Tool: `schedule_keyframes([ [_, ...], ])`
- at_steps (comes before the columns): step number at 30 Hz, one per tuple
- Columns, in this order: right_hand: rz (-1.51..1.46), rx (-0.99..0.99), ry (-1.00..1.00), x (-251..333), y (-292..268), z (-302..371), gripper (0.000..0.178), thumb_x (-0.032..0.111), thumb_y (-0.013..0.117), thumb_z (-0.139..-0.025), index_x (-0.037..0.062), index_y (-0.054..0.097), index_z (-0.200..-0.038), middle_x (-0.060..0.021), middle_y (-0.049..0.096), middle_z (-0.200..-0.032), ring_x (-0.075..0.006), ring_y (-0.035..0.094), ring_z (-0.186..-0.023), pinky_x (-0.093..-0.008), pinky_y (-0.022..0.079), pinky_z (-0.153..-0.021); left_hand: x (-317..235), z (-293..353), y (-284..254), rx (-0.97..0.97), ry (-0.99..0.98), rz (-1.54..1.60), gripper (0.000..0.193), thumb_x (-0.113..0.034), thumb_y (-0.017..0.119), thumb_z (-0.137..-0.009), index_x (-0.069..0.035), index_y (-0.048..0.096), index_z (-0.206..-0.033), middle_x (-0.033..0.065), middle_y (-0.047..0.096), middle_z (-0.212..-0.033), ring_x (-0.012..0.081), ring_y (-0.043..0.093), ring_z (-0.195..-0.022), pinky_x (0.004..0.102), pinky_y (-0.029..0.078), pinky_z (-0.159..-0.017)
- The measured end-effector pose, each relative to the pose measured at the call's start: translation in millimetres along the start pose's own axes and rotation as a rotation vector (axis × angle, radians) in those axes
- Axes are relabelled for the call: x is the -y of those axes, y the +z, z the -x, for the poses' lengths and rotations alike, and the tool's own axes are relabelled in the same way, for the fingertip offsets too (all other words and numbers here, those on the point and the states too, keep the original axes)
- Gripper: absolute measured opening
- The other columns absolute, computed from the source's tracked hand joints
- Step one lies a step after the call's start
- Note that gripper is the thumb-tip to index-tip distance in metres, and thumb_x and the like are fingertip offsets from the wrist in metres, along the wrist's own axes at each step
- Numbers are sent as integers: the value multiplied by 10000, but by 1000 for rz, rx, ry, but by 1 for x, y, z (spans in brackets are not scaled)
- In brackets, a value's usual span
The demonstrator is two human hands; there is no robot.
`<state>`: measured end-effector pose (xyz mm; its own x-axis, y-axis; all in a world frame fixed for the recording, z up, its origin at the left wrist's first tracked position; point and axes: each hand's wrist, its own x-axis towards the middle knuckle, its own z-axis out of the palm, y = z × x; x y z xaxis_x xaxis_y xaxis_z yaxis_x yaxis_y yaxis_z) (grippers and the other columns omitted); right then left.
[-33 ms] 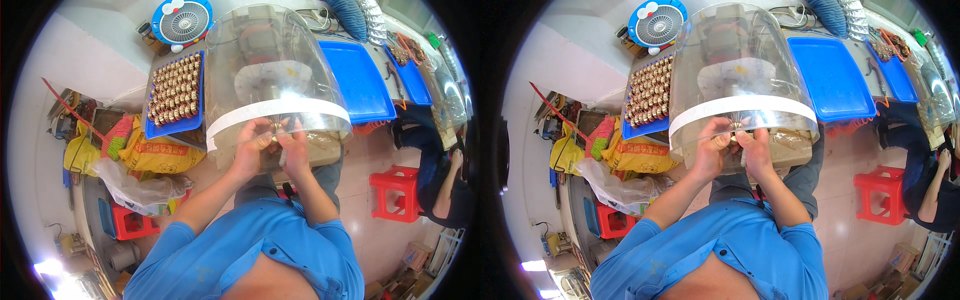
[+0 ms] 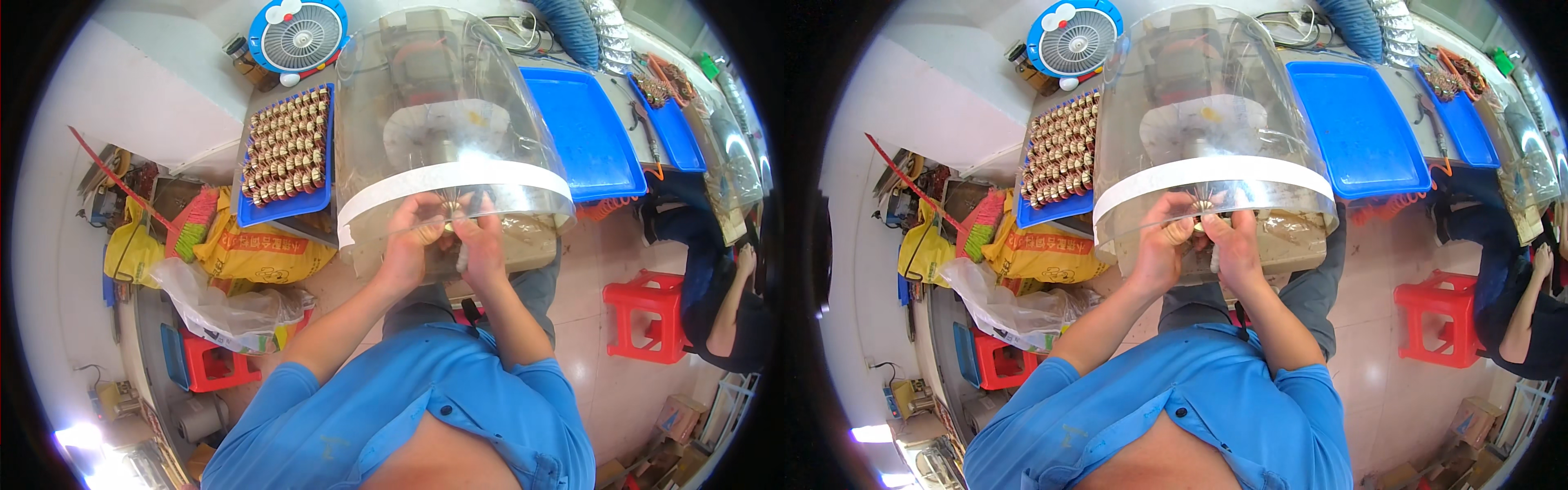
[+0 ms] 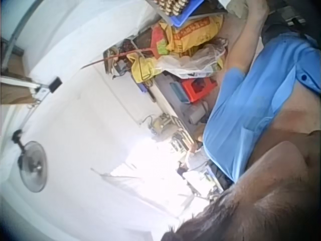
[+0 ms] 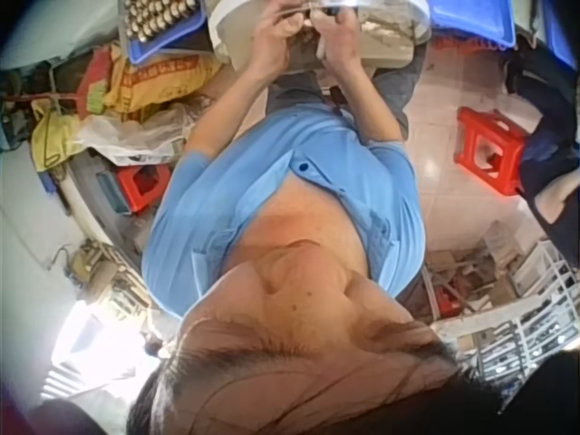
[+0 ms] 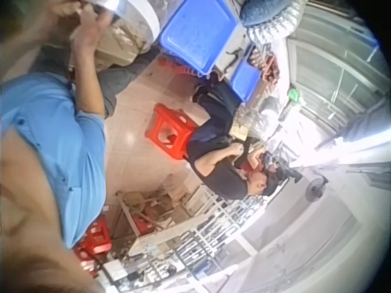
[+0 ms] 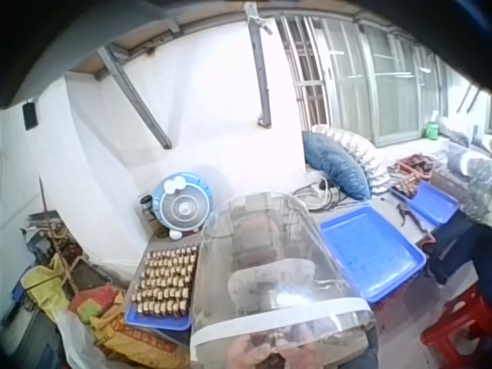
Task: Assembling small metal components on a workbench and moving them to a storage rack.
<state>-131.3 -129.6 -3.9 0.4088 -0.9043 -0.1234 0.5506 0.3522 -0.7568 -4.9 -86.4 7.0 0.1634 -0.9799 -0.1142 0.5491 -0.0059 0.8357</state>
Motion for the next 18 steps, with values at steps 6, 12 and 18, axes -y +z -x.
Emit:
schedule_keyframes([
  [6,75,-11,-6,2,-1,7,282,75,596,-906,15,523,-1172,-62,606,-953,-132,572,-741,-273,480,-632,2,7,0,15,14,-103,296,-158,668,-918,-44,539,-1158,128,659,-1062,205,612,-866,331,501,-724],
  [12,78,-7,-11,4,3,20,244,81,584,-909,36,497,-1133,-66,592,-958,-134,567,-762,-271,478,-653,5,14,1,30,58,-124,408,-268,733,-886,-30,542,-1157,117,660,-1042,191,612,-867,322,504,-709],
  [18,7,9,-37,3,0,26,271,84,564,-917,58,456,-1164,-70,579,-991,-139,576,-794,-276,496,-685,4,12,2,60,49,-160,464,-331,753,-873,-27,554,-1161,84,651,-1012,169,605,-844,296,492,-678],
])
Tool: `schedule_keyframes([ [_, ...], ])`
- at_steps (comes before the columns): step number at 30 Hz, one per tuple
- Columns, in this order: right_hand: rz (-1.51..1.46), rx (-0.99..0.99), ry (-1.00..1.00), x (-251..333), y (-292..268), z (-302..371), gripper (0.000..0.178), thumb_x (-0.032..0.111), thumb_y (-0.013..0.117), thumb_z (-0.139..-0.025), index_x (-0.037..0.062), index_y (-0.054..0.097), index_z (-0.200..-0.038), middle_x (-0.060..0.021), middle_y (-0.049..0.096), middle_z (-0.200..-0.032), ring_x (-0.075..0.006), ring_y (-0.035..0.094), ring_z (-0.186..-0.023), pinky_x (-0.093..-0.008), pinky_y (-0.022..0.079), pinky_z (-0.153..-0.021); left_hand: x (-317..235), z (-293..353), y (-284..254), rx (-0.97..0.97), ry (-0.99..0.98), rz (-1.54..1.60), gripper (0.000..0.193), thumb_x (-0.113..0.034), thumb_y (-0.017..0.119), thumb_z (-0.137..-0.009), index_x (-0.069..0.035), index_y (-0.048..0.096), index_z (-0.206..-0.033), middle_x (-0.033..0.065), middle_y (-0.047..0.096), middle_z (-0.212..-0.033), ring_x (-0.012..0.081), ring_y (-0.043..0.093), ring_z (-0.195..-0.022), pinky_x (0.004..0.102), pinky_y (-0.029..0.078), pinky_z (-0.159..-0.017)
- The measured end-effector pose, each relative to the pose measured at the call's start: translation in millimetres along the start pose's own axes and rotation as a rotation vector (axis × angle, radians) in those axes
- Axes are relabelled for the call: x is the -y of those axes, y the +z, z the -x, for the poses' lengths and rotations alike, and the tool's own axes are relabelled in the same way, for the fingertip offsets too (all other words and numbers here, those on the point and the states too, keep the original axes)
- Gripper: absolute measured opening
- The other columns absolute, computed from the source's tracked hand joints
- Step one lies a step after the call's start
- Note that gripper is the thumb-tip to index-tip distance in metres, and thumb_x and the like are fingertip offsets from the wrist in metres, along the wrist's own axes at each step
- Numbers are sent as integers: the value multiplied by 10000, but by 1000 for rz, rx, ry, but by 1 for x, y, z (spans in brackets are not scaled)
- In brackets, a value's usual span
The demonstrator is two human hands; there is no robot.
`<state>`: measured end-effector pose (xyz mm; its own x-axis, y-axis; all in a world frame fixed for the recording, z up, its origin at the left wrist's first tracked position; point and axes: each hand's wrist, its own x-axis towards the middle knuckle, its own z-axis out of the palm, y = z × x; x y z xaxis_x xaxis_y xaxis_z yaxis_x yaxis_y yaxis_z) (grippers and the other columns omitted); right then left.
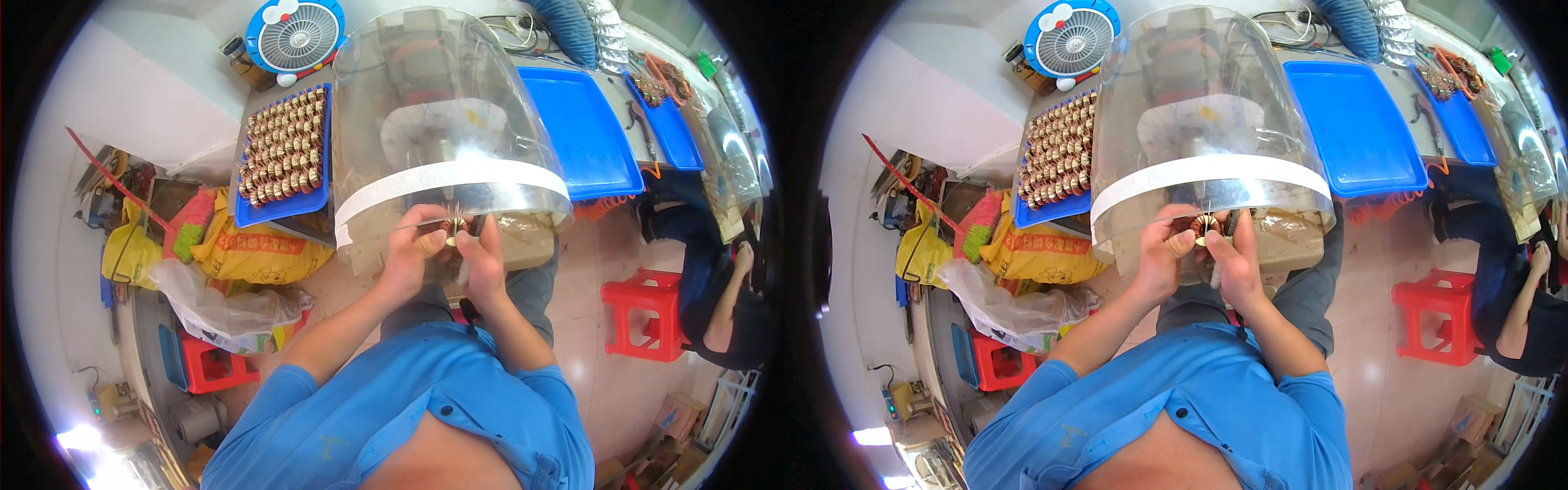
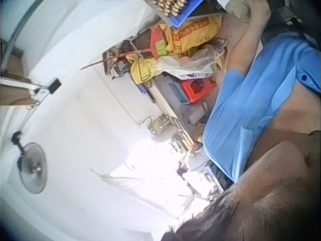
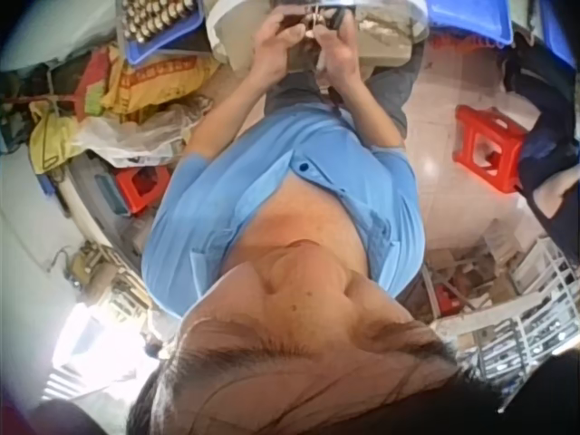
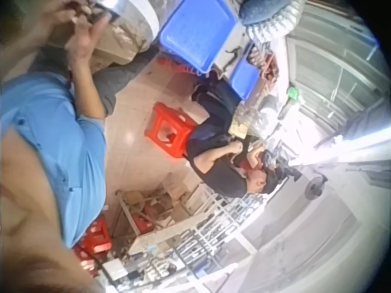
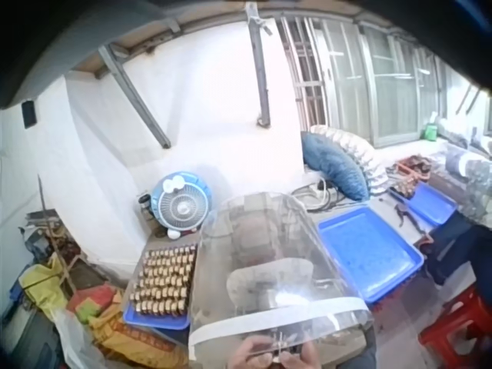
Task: Assembling small metal components on a workbench and moving them to a storage rack.
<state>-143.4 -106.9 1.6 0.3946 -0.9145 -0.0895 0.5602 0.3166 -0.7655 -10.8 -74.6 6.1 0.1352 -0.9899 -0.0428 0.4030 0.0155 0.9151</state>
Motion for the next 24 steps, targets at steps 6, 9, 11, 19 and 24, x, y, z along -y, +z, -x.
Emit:
schedule_keyframes([
  [6,31,1,14,2,3,-1,262,80,552,-923,55,460,-1168,-67,580,-983,-141,581,-780,-275,500,-683,0,-2,1,6,-22,66,467,-358,743,-882,-26,555,-1151,80,655,-1019,150,592,-805,282,480,-656],
  [9,2,-5,31,0,3,-2,266,85,550,-926,50,467,-1176,-67,584,-977,-140,581,-766,-278,500,-676,0,-2,1,20,-31,33,450,-364,724,-897,-30,548,-1144,84,657,-1025,140,582,-785,271,472,-646],
  [11,-22,0,32,0,6,-3,267,88,549,-927,48,471,-1179,-67,585,-976,-140,580,-759,-282,501,-674,0,-2,1,-9,-19,32,425,-353,709,-910,-32,539,-1131,88,661,-1024,131,569,-764,260,462,-624],
  [19,-126,-36,70,7,15,-6,225,85,529,-938,35,499,-1155,-68,575,-950,-151,574,-730,-294,501,-657,0,-7,2,-25,-29,-3,301,-257,651,-947,-58,522,-1133,74,642,-968,116,542,-683,246,438,-580],
  [24,-139,-42,88,7,17,-11,222,88,533,-941,21,507,-1152,-71,575,-942,-151,574,-726,-302,506,-652,1,-10,-2,-48,-53,-9,239,-200,616,-965,-78,519,-1146,65,626,-947,116,529,-668,245,429,-572],
])
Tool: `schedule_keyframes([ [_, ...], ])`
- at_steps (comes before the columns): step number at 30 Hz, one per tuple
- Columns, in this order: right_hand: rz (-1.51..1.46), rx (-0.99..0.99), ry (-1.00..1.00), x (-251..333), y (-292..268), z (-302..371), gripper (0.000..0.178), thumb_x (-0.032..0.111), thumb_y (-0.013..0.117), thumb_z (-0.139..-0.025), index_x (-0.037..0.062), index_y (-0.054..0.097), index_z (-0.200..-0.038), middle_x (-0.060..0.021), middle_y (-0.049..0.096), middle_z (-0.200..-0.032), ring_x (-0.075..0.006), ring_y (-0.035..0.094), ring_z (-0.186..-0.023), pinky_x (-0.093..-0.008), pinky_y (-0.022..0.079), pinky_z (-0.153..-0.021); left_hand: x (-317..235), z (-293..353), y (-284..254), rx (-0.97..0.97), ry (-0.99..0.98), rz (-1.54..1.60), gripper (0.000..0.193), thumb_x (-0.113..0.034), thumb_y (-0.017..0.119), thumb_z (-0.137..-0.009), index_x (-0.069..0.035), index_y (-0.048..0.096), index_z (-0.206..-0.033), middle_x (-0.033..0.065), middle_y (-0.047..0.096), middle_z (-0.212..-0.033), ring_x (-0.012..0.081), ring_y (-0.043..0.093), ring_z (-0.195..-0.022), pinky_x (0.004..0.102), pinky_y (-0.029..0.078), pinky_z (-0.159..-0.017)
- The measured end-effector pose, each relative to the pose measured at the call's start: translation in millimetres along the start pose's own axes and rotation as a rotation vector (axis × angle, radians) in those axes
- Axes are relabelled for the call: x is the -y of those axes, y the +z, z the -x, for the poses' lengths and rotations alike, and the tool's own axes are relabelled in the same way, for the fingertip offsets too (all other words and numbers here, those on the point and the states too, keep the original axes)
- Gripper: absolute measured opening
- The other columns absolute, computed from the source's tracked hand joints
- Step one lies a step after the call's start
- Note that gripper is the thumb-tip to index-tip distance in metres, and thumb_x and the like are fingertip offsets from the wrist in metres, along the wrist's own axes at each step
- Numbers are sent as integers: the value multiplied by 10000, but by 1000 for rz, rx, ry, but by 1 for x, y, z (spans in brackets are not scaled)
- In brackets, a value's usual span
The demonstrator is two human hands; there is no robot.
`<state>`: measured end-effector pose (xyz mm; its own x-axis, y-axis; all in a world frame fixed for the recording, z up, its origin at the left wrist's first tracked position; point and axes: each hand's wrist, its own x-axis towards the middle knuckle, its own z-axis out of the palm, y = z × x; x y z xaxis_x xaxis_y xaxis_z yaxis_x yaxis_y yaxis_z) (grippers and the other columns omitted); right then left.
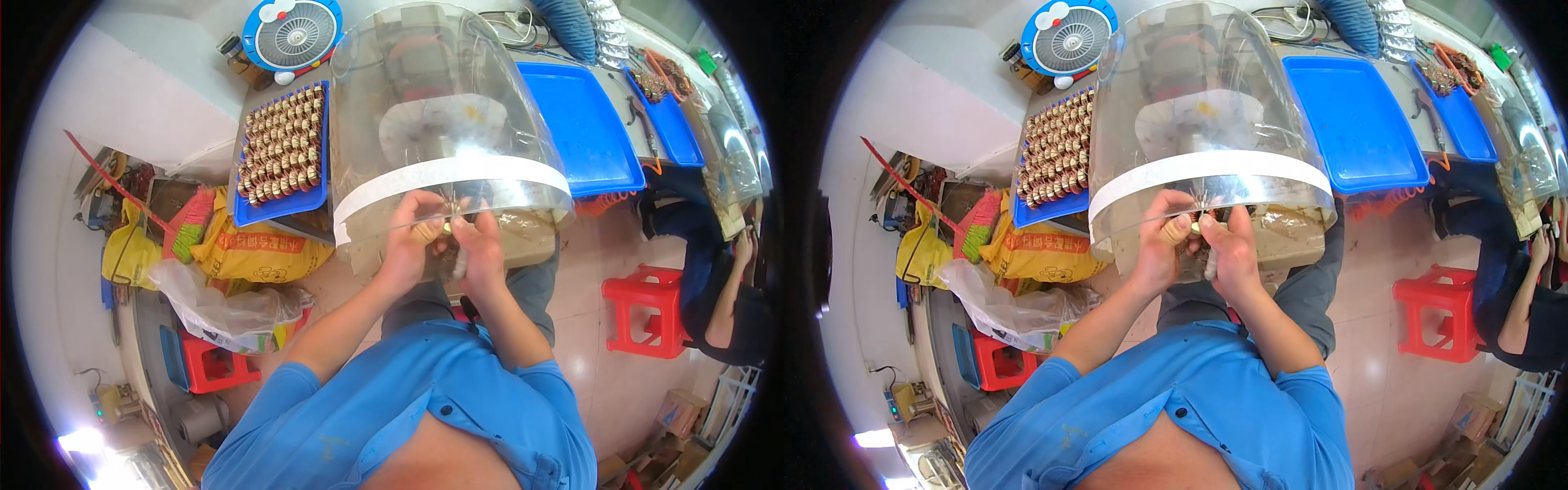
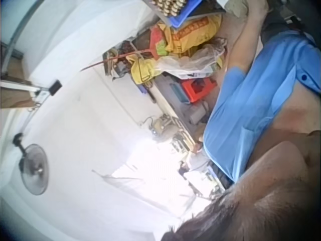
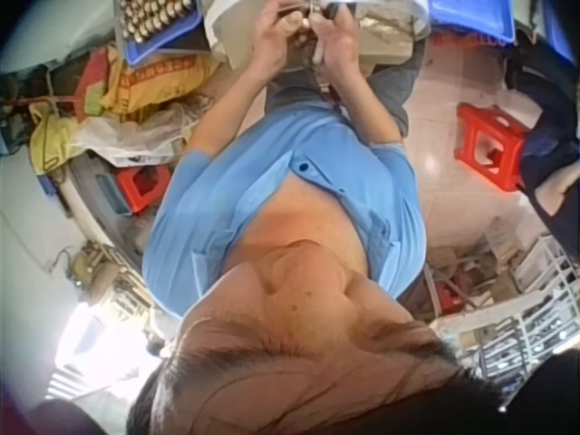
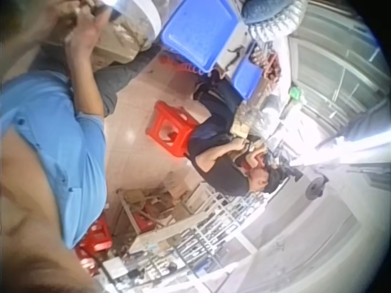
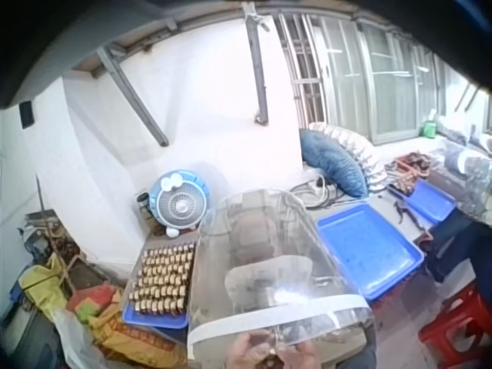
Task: Assembling small metal components on a workbench and moving them to a storage rack.
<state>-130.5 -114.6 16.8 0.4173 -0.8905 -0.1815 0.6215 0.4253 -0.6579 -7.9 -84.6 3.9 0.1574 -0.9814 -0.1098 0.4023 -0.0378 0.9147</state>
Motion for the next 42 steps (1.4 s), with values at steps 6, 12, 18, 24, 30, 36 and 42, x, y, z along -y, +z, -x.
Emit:
schedule_keyframes([
  [6,-15,-17,2,-3,-1,-6,245,87,550,-940,14,508,-1169,-89,601,-954,-156,587,-723,-304,513,-647,-2,-4,2,-34,11,68,229,-87,600,-942,-65,534,-1161,37,609,-901,96,533,-645,232,430,-567],
  [12,-30,-21,-6,-6,-3,-9,260,81,563,-934,12,509,-1179,-98,619,-958,-160,593,-716,-306,517,-642,-4,-4,2,-47,-3,46,243,-98,609,-947,-60,531,-1174,51,625,-929,94,535,-653,230,432,-572],
  [18,-36,-42,4,-4,0,-6,231,68,567,-924,23,506,-1143,-81,602,-933,-153,583,-708,-304,511,-636,-6,-1,4,-55,5,62,226,-96,609,-945,-57,536,-1155,60,633,-939,95,540,-660,237,450,-588],
  [24,43,-8,-6,-2,-11,3,223,63,584,-893,42,499,-1099,-60,577,-917,-143,565,-705,-289,495,-642,-3,6,3,18,16,-14,201,-76,622,-931,-46,522,-1102,92,656,-978,140,588,-725,282,497,-641],
  [30,171,84,-10,2,-21,8,247,113,603,-877,45,500,-1091,-59,586,-930,-133,561,-724,-270,480,-644,-1,23,4,30,51,55,318,-131,722,-881,-57,504,-1101,125,631,-1093,213,619,-933,348,541,-710],
  [36,238,143,-13,2,-26,-8,252,156,610,-890,40,506,-1088,-68,592,-933,-135,566,-735,-271,480,-633,-2,17,1,6,28,111,375,-184,762,-856,-61,487,-1080,152,658,-1098,221,628,-899,365,537,-728],
  [42,225,139,17,3,-21,-7,262,156,595,-902,30,509,-1115,-70,592,-924,-136,564,-729,-276,482,-624,-3,16,1,11,34,111,416,-232,788,-838,-56,486,-1062,155,671,-1069,214,629,-836,354,528,-698],
])
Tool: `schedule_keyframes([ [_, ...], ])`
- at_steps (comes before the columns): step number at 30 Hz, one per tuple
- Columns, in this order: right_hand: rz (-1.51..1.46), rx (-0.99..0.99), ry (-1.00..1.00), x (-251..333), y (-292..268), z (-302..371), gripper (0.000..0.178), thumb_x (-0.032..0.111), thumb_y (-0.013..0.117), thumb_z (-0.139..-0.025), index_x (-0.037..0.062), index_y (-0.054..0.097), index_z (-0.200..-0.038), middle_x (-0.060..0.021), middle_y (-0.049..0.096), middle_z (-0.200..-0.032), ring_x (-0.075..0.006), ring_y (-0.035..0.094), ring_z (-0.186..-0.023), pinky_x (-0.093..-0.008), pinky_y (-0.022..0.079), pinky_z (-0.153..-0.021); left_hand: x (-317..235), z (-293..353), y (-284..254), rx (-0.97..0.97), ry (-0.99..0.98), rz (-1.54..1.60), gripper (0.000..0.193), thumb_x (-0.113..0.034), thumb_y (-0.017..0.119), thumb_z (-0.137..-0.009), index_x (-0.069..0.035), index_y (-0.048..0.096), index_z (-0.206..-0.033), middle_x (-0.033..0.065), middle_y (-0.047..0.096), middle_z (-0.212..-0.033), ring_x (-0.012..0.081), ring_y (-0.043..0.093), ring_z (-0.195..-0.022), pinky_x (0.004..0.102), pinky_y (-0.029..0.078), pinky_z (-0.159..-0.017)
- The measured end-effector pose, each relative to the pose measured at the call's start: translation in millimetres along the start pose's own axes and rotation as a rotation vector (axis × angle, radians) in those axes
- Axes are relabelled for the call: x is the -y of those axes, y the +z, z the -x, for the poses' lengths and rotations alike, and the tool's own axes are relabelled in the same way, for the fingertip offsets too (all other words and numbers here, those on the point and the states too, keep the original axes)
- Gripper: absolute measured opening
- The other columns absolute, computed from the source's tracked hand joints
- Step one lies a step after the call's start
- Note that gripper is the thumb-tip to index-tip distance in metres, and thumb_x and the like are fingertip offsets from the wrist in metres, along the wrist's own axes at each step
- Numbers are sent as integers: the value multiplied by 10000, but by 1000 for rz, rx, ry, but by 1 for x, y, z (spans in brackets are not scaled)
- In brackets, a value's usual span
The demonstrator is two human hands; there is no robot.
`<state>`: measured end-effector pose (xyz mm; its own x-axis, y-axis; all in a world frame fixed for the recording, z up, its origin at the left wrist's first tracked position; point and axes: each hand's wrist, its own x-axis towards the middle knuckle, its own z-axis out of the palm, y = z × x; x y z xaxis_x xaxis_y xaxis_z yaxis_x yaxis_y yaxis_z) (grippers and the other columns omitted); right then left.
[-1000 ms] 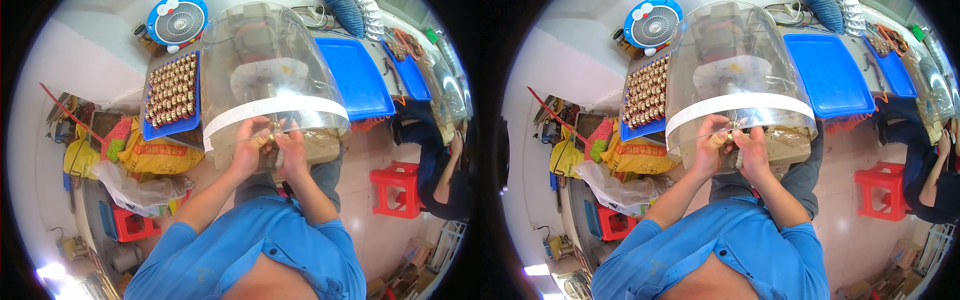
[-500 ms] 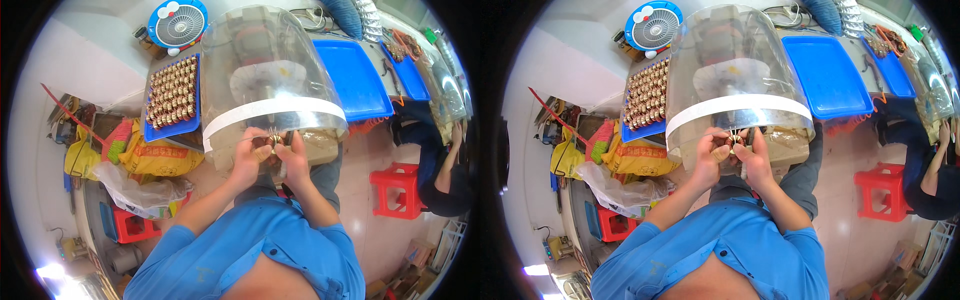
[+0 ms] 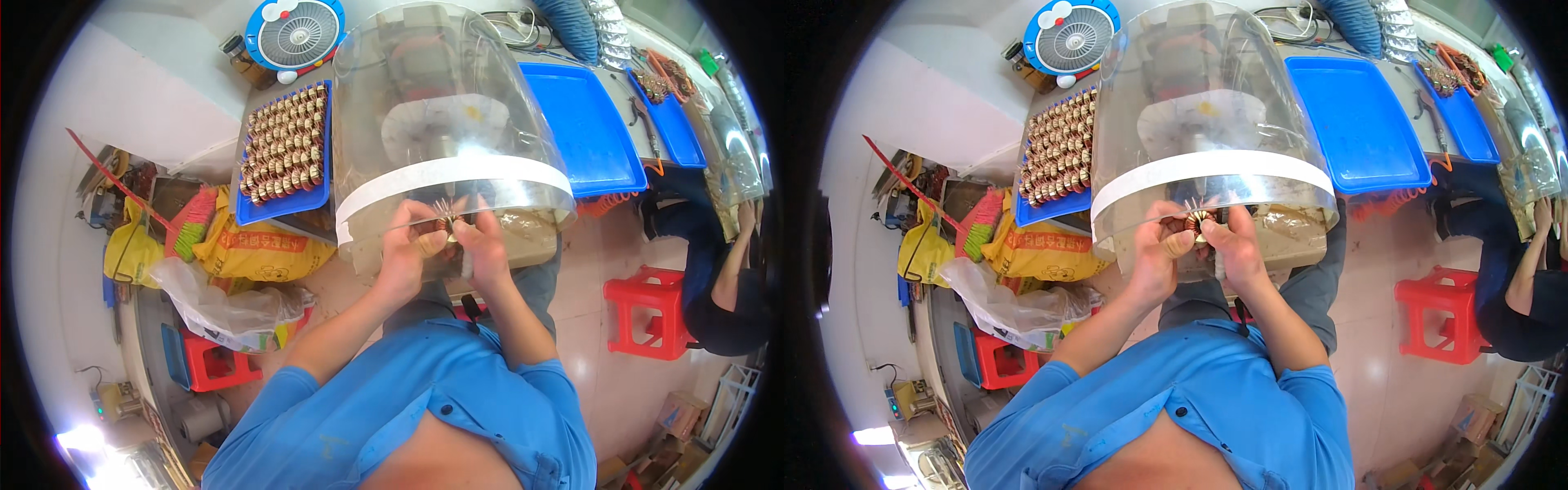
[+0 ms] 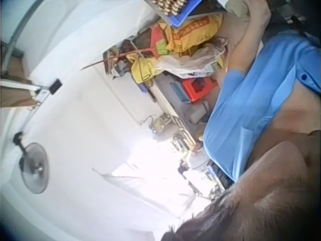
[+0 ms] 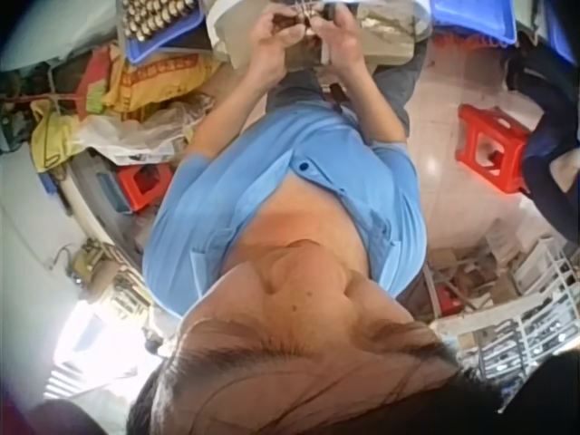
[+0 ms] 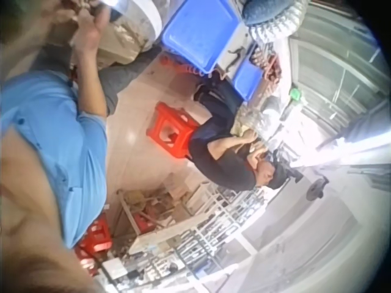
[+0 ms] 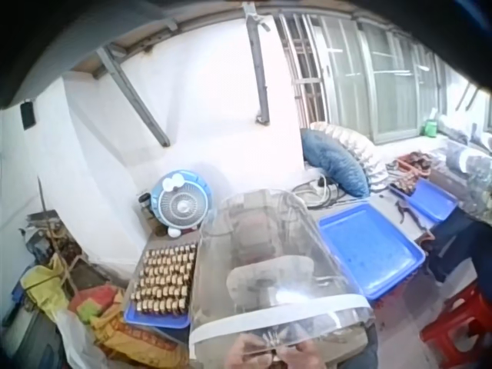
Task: Assembling small metal components on a workbench and moving them to a storage rack.
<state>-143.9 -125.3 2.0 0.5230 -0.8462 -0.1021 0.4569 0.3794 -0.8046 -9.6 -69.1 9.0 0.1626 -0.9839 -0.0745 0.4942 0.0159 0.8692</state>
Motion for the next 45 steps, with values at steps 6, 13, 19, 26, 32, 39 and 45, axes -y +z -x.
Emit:
schedule_keyframes([
  [6,-99,-29,14,5,9,0,258,143,580,-909,39,529,-1139,-67,599,-924,-138,566,-711,-285,484,-616,-1,-4,2,1,38,-25,414,-232,790,-838,-51,487,-1055,115,634,-994,206,619,-786,336,521,-657],
  [13,-115,-102,7,16,13,3,238,135,568,-915,50,537,-1134,-68,612,-890,-139,563,-664,-278,472,-581,-12,-1,13,27,111,-98,319,-65,729,-853,-76,481,-1055,83,572,-971,212,615,-772,322,523,-636],
  [19,-125,-47,47,0,5,7,270,144,548,-906,50,505,-1155,-61,591,-898,-125,552,-687,-269,471,-601,-4,5,4,2,21,-75,304,-79,723,-870,-59,472,-1041,104,611,-928,208,623,-724,330,528,-632],
  [26,-117,-87,66,2,10,6,266,142,549,-908,49,502,-1153,-61,590,-889,-126,550,-679,-278,475,-602,-2,1,2,-5,37,-65,295,-106,736,-875,-58,479,-1012,93,613,-909,200,628,-706,313,525,-608],
  [32,-214,-53,52,1,9,4,220,142,557,-912,61,498,-1107,-75,593,-867,-135,547,-657,-297,476,-581,-7,-1,8,-17,40,-60,295,-118,746,-868,-58,489,-1001,83,598,-886,187,628,-678,295,517,-572],
  [39,-268,-16,20,-4,3,-3,244,131,581,-902,64,508,-1124,-86,610,-884,-148,569,-651,-294,496,-575,-7,-8,8,-25,39,-92,293,-107,749,-865,-60,496,-1003,80,598,-875,189,625,-672,295,515,-568],
  [45,-261,-69,45,-6,0,-9,309,113,596,-893,65,517,-1188,-84,620,-882,-151,570,-635,-300,503,-571,3,-13,3,-34,92,-83,322,-110,770,-852,-66,489,-1003,88,606,-880,193,624,-684,302,515,-586],
])
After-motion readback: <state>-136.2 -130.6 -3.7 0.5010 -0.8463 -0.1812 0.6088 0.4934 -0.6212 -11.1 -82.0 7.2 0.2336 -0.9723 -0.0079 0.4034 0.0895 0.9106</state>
